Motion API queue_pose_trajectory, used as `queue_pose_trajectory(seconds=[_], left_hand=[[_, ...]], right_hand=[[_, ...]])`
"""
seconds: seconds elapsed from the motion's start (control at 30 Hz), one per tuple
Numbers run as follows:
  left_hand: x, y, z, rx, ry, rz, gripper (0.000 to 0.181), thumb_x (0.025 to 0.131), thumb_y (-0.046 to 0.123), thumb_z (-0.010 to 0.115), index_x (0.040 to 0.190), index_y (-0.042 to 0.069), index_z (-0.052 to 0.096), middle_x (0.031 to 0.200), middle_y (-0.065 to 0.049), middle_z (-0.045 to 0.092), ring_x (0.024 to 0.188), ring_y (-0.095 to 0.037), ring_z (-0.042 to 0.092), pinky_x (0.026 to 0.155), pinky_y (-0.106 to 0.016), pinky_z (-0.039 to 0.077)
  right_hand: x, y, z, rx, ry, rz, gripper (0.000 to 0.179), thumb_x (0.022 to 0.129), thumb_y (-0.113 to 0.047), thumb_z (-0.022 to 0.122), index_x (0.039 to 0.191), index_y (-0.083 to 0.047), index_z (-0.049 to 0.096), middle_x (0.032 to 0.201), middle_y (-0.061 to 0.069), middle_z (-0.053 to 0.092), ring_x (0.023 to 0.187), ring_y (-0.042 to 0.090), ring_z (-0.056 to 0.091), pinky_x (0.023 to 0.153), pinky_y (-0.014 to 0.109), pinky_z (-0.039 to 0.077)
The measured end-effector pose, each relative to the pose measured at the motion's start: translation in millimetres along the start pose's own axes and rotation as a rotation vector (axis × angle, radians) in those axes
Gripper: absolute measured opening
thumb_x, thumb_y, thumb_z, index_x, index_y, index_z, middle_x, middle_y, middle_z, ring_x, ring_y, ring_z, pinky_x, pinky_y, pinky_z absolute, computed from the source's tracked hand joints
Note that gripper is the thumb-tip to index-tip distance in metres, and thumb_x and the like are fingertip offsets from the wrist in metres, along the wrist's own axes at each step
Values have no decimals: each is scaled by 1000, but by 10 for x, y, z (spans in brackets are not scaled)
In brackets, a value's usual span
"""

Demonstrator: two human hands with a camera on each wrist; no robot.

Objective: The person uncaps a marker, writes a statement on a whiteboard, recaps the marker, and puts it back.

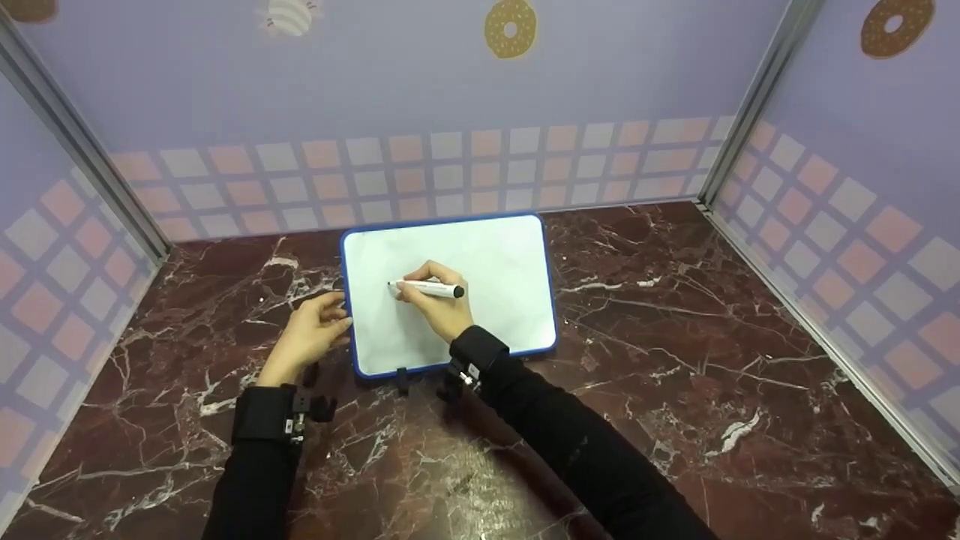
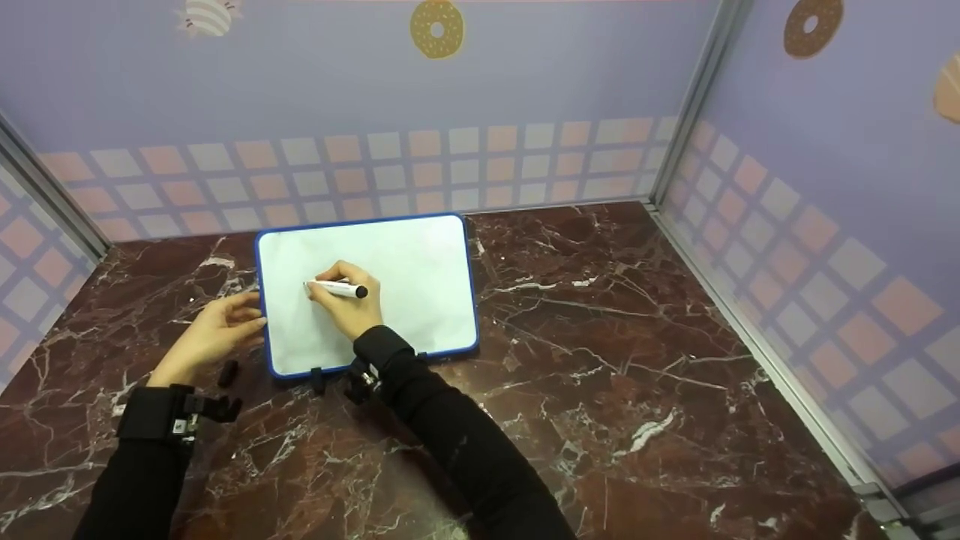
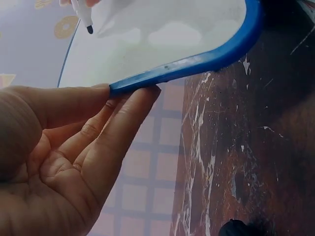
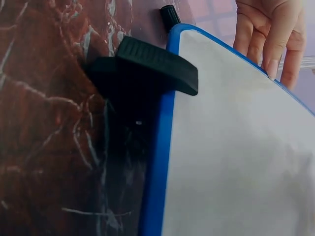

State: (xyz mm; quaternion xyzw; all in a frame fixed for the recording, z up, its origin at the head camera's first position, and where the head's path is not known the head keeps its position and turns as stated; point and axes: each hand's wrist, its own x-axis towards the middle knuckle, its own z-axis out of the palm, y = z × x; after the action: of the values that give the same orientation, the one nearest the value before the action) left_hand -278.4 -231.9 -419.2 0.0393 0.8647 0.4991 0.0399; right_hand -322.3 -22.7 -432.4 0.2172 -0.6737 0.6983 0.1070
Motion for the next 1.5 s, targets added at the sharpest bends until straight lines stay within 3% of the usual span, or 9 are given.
queue_pose_trajectory(seconds=[0.23,0.37,0.5,0.73,0.83,1.03,1.33,1.5], left_hand=[[-10,-6,4,15,9,-6,52,99,-4,50,147,-13,32,131,-39,53,117,-45,60,88,-38,62],[-6,-7,6,27,16,-5,52,99,-5,50,147,-13,32,131,-40,53,117,-46,60,89,-39,62],[4,0,5,32,18,1,52,99,-5,50,147,-13,32,131,-40,53,117,-46,60,88,-38,62],[5,20,-6,44,13,18,52,99,-3,51,146,-14,33,129,-40,54,115,-47,61,84,-34,63],[5,15,-6,35,16,17,52,99,-3,52,146,-13,34,128,-40,55,113,-45,63,86,-36,63],[-12,12,0,19,16,3,52,99,-2,52,146,-13,34,128,-39,55,112,-43,64,89,-40,62],[-9,-6,11,-13,15,-6,54,98,-2,53,147,-13,32,132,-40,51,117,-45,60,91,-41,61],[-12,-18,6,-12,13,-9,54,99,-3,52,148,-13,31,134,-40,50,121,-47,57,94,-44,59]], right_hand=[[16,4,22,-39,-14,-31,11,86,1,72,87,9,64,89,24,71,77,21,73,74,29,64],[11,-10,2,-74,-27,-49,7,85,3,70,85,8,64,86,23,72,75,26,73,70,27,64],[-25,-27,-28,-74,-64,-16,6,85,6,68,84,10,64,84,26,71,75,34,73,66,23,62],[-92,-71,-73,-119,-117,49,8,85,2,69,79,6,64,82,21,71,67,12,72,64,27,63],[-96,-74,-82,-110,-104,32,9,86,3,68,79,7,64,83,22,71,68,16,72,65,26,63],[-84,-30,-93,-46,-57,-14,10,88,3,68,84,11,63,91,27,70,75,34,73,69,29,64],[-76,1,-89,-62,-54,-16,8,87,2,70,84,7,64,87,23,71,73,18,73,70,28,63],[-62,-16,-99,-75,-21,-27,9,86,3,69,82,9,63,83,24,70,73,30,73,67,26,63]])
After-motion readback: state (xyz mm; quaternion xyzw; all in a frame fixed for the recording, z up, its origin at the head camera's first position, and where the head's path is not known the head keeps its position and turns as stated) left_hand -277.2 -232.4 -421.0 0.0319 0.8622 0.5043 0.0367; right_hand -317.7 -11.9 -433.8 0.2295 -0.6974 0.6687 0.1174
